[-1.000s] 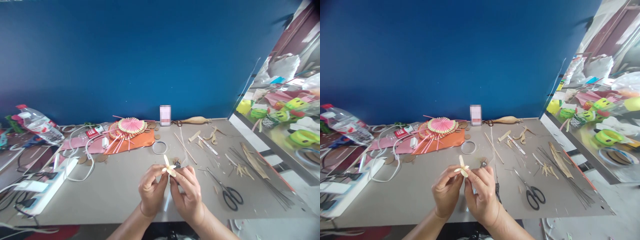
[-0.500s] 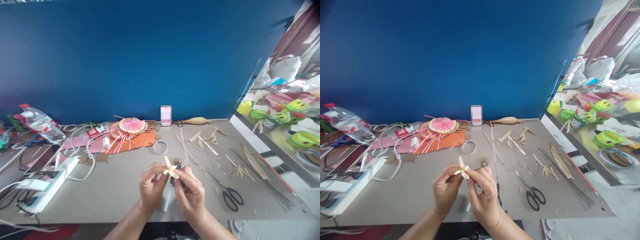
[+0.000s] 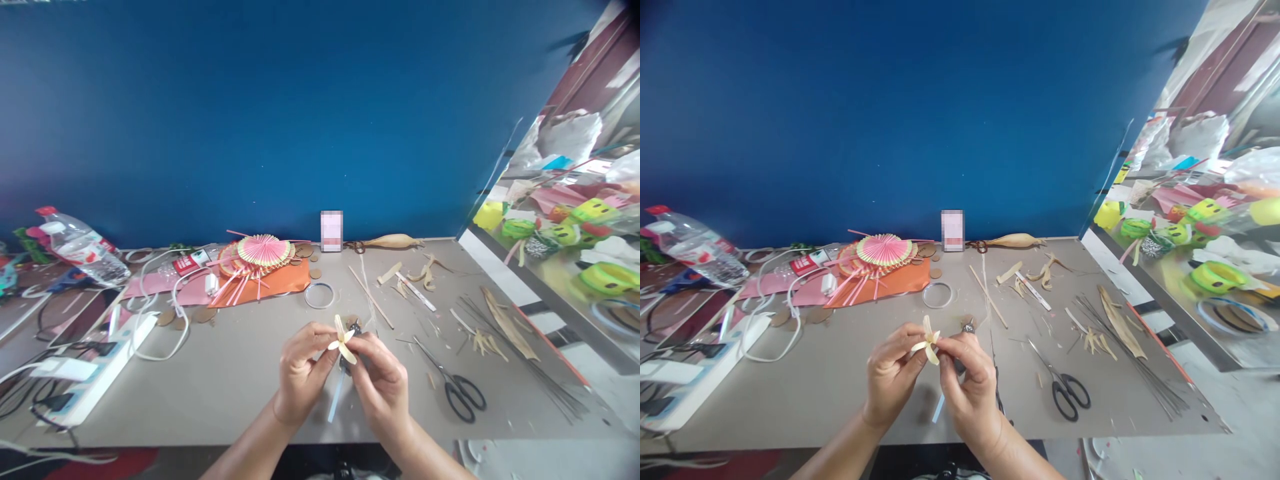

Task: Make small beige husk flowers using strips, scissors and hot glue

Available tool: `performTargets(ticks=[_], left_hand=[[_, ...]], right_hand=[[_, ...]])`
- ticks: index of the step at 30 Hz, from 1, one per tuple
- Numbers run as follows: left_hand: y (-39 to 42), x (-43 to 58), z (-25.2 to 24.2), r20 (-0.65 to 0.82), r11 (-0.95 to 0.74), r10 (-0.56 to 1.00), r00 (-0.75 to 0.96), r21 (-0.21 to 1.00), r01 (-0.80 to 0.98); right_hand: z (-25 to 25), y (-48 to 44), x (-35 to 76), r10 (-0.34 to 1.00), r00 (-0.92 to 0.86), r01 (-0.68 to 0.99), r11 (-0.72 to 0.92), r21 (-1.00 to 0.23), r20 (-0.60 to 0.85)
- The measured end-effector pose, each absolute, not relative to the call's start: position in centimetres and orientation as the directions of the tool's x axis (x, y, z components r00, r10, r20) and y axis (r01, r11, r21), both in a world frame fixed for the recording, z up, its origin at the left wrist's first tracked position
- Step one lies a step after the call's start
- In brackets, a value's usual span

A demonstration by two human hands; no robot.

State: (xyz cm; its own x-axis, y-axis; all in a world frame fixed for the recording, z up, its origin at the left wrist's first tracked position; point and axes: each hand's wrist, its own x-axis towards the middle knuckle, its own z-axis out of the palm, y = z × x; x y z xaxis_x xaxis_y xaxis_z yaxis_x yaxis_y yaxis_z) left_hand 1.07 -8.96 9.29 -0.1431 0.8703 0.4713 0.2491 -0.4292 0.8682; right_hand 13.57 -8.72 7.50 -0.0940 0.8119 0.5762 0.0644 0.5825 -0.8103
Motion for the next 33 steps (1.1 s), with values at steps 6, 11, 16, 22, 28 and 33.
performTargets(ticks=[6,11,16,22,28,33], left_hand=[[-9.1,1.5,8.5,0.493,-0.432,0.84,-0.228,0.861,0.27],[-9.2,1.7,8.5,0.497,-0.419,0.829,-0.255,0.855,0.305],[-8.8,1.9,9.1,0.278,-0.274,0.926,-0.256,0.96,0.051],[-7.9,1.5,8.0,0.1,-0.146,0.975,-0.199,0.963,-0.227],[-7.9,1.1,8.0,0.105,-0.122,0.988,-0.117,0.981,-0.15],[-8.0,0.9,9.0,0.159,-0.163,0.986,-0.055,0.984,-0.076]], right_hand=[[6.9,-8.8,13.7,0.717,-0.154,0.263,0.693,-0.671,0.68],[6.5,-8.7,13.8,0.673,-0.273,0.397,0.729,-0.557,0.687],[7.3,-8.7,13.7,0.716,-0.237,0.387,0.69,-0.612,0.657],[8.8,-7.7,14.1,0.865,-0.125,0.195,0.502,-0.842,0.487],[10.4,-6.3,14.3,0.935,-0.196,0.007,0.303,-0.953,0.296],[10.8,-5.9,14.1,0.949,-0.256,-0.128,0.154,-0.98,0.182]])
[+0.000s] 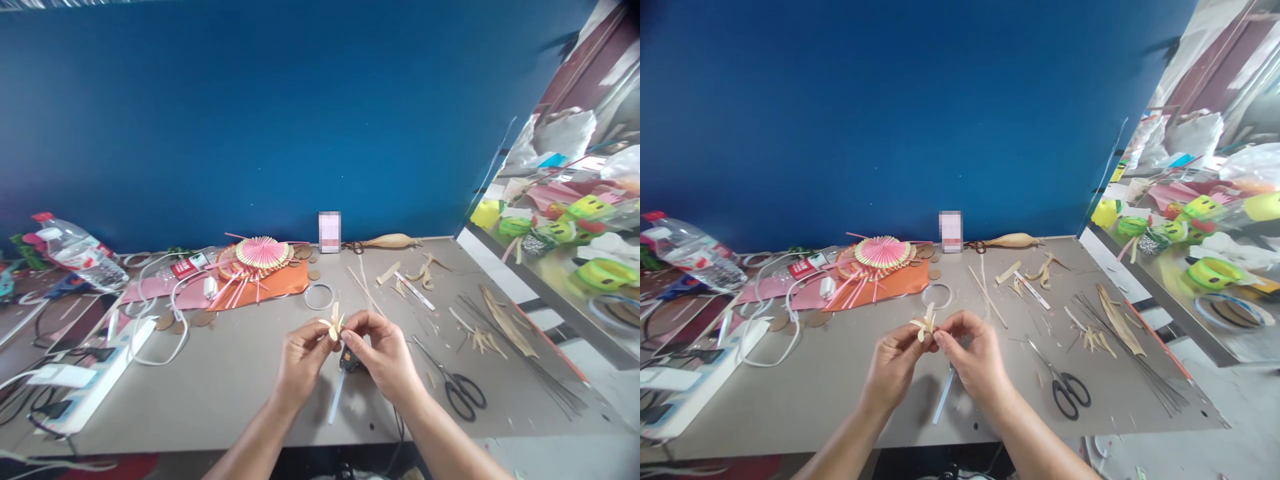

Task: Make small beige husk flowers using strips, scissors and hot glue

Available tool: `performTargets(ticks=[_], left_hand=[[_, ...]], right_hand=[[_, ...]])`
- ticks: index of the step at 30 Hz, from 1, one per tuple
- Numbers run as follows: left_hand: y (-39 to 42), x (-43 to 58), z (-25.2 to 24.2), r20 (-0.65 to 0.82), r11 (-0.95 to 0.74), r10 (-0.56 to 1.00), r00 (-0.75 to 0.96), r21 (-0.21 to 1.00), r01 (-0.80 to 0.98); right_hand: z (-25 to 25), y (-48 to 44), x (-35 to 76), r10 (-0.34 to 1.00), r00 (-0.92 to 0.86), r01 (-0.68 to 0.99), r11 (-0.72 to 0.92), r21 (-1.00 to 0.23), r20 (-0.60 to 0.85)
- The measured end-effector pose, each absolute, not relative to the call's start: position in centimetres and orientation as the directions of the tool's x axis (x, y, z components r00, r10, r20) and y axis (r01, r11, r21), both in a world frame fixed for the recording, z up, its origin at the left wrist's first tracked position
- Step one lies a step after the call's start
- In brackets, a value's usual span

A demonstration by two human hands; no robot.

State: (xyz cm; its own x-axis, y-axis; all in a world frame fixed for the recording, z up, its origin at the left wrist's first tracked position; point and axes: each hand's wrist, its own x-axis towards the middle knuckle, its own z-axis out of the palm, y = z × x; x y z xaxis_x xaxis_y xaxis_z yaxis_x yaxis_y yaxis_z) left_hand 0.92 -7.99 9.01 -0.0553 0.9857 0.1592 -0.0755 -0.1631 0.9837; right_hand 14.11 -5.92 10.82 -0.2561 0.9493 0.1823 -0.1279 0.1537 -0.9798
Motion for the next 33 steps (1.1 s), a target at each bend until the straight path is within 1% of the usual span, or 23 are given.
performTargets(ticks=[4,6,10,13,15,19,24,27,30,33], left_hand=[[-8.0,1.0,9.6,0.177,-0.179,0.984,-0.028,0.983,-0.051],[-8.0,1.0,9.7,0.186,-0.187,0.982,-0.023,0.981,-0.059],[-8.0,1.0,9.9,0.198,-0.198,0.98,-0.004,0.979,-0.047],[-8.1,1.0,10.0,0.243,-0.243,0.97,-0.015,0.97,0.025],[-8.3,1.1,10.0,0.302,-0.298,0.953,-0.028,0.95,0.093],[-8.8,1.2,10.0,0.448,-0.432,0.894,-0.023,0.872,0.23],[-9.0,1.1,10.0,0.586,-0.565,0.809,0.053,0.749,0.345],[-8.9,0.8,9.9,0.641,-0.629,0.761,0.098,0.692,0.354],[-8.9,0.5,10.0,0.665,-0.67,0.729,0.163,0.644,0.368],[-8.8,0.4,10.1,0.695,-0.702,0.692,0.196,0.586,0.404]], right_hand=[[10.5,-5.8,14.1,0.949,-0.274,-0.199,0.102,-0.975,0.155],[10.5,-5.7,14.2,0.945,-0.287,-0.2,0.101,-0.975,0.157],[10.8,-5.9,14.3,0.953,-0.256,-0.121,0.137,-0.983,0.165],[10.7,-6.2,14.2,0.956,-0.208,-0.062,0.196,-0.979,0.205],[10.4,-6.3,14.2,0.951,-0.18,-0.036,0.25,-0.968,0.252],[9.4,-6.7,14.1,0.934,-0.133,-0.042,0.328,-0.944,0.331],[8.8,-7.1,14.1,0.917,-0.11,-0.11,0.372,-0.922,0.383],[8.7,-7.2,14.2,0.919,-0.125,-0.176,0.35,-0.92,0.373],[8.5,-7.1,14.3,0.93,-0.151,-0.236,0.296,-0.926,0.336],[8.3,-6.9,14.4,0.934,-0.166,-0.222,0.278,-0.934,0.317]])
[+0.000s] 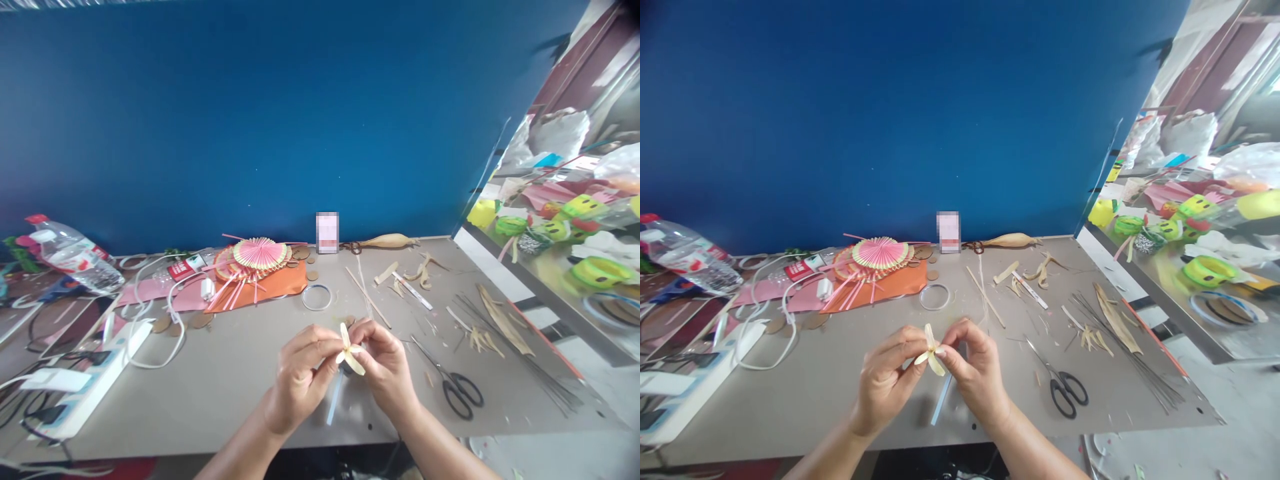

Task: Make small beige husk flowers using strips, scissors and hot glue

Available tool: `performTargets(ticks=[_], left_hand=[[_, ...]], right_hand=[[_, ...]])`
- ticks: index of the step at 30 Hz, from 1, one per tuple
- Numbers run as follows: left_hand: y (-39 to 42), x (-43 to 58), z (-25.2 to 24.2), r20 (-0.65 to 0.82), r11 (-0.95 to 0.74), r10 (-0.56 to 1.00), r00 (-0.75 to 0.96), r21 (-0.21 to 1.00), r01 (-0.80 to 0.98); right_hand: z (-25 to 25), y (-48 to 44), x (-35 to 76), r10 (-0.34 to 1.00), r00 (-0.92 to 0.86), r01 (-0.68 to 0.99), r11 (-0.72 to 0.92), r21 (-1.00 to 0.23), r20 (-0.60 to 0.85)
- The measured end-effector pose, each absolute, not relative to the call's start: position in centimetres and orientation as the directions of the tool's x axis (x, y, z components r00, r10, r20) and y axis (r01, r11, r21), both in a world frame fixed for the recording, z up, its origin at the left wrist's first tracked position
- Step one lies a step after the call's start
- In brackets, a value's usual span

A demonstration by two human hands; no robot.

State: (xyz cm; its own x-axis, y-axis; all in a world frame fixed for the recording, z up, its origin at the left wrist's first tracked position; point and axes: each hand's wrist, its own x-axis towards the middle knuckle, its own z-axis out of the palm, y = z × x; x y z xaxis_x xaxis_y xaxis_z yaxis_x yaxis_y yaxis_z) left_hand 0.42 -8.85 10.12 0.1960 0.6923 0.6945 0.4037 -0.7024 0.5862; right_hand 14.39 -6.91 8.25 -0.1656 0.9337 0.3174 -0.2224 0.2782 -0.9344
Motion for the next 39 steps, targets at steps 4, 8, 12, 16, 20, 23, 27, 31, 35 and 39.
performTargets(ticks=[4,8,12,16,20,23,27,31,35,39], left_hand=[[-8.6,0.3,9.9,0.758,-0.735,0.624,0.189,0.487,0.472],[-8.2,-0.3,9.7,0.786,-0.74,0.579,0.216,0.397,0.543],[-7.9,-0.9,9.7,0.804,-0.75,0.54,0.249,0.325,0.576],[-7.7,-0.9,9.8,0.802,-0.739,0.543,0.249,0.315,0.596],[-7.8,-0.6,9.8,0.805,-0.75,0.537,0.254,0.317,0.58],[-7.9,-0.4,9.8,0.808,-0.756,0.536,0.244,0.332,0.564],[-7.9,-0.3,9.8,0.807,-0.76,0.55,0.214,0.377,0.53],[-8.0,-0.1,9.5,0.785,-0.739,0.604,0.141,0.485,0.468],[-8.1,0.2,8.9,0.764,-0.717,0.644,0.044,0.582,0.383],[-8.1,0.4,8.5,0.756,-0.707,0.655,-0.001,0.613,0.351]], right_hand=[[8.5,-6.9,14.7,0.934,-0.199,-0.144,0.27,-0.952,0.295],[9.7,-6.7,15.9,0.945,-0.315,-0.245,0.011,-0.969,0.09],[11.1,-6.5,17.3,0.898,-0.437,-0.34,-0.214,-0.916,-0.048],[11.7,-6.3,17.6,0.892,-0.448,-0.33,-0.219,-0.918,-0.052],[11.8,-6.3,17.0,0.895,-0.444,-0.304,-0.199,-0.931,-0.046],[11.8,-6.3,16.7,0.898,-0.435,-0.288,-0.203,-0.936,-0.06],[12.1,-6.2,16.4,0.902,-0.423,-0.298,-0.234,-0.925,-0.092],[12.2,-6.3,16.1,0.892,-0.432,-0.333,-0.292,-0.897,-0.13],[11.8,-6.6,15.7,0.865,-0.487,-0.408,-0.344,-0.846,-0.117],[11.3,-6.6,15.5,0.852,-0.513,-0.428,-0.356,-0.831,-0.101]])
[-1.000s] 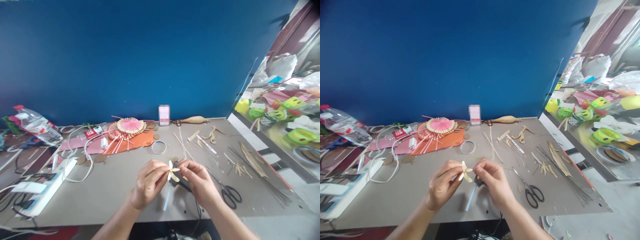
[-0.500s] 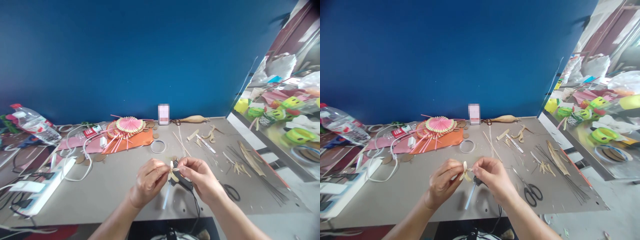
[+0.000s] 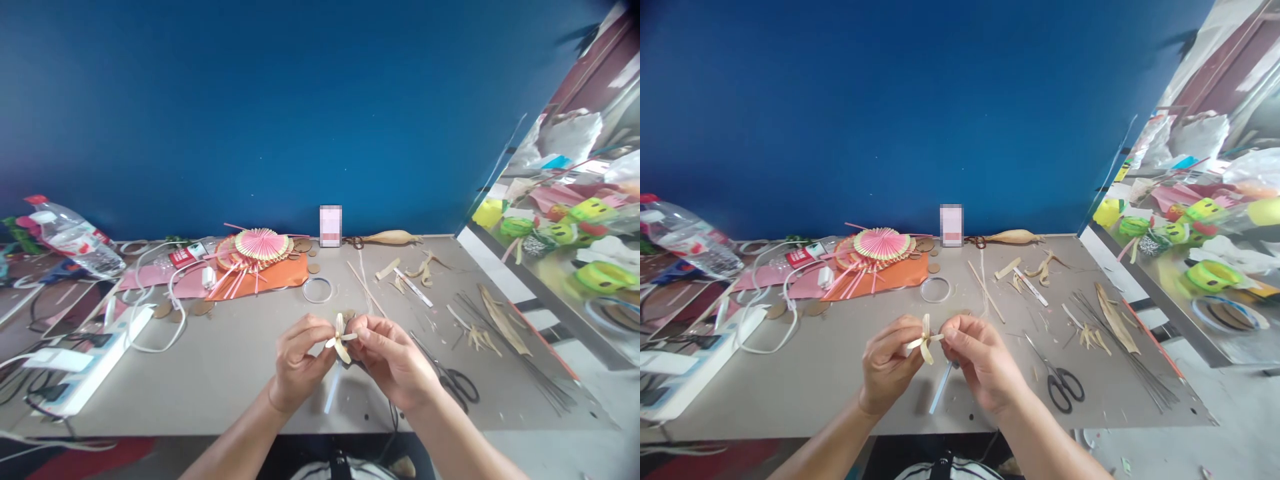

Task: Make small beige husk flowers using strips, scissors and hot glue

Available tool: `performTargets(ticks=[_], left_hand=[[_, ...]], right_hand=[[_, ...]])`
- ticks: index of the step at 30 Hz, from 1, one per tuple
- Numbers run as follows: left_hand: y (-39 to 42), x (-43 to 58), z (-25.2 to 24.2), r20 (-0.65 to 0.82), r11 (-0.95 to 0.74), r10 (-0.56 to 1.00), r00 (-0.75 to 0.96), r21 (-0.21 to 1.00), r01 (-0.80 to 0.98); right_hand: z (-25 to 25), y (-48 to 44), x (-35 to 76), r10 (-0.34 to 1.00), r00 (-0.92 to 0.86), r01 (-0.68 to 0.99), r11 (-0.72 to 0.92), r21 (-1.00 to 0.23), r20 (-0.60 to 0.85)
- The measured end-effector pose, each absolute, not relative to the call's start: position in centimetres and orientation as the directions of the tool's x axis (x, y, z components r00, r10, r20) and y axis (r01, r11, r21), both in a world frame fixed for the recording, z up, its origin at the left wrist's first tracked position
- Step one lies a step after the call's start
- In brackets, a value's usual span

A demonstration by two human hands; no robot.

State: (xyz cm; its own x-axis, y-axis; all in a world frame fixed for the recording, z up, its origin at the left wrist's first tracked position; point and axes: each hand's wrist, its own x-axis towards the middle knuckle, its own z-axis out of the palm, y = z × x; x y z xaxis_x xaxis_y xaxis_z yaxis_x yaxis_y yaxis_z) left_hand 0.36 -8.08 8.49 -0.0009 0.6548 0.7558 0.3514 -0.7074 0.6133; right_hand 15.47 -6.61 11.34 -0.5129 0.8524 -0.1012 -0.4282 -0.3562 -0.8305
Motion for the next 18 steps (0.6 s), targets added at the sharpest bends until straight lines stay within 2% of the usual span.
performTargets(ticks=[5,12,18], left_hand=[[-7.9,0.1,8.4,0.766,-0.677,0.643,-0.023,0.582,0.451],[-7.9,0.2,8.7,0.807,-0.685,0.591,-0.005,0.505,0.525],[-7.9,0.4,8.9,0.812,-0.701,0.583,-0.007,0.508,0.501]], right_hand=[[11.1,-6.6,15.6,0.92,-0.381,-0.329,-0.233,-0.915,-0.097],[11.0,-7.7,15.2,0.903,-0.428,-0.296,-0.168,-0.94,-0.027],[10.6,-7.8,14.8,0.934,-0.356,-0.317,-0.15,-0.937,-0.029]])
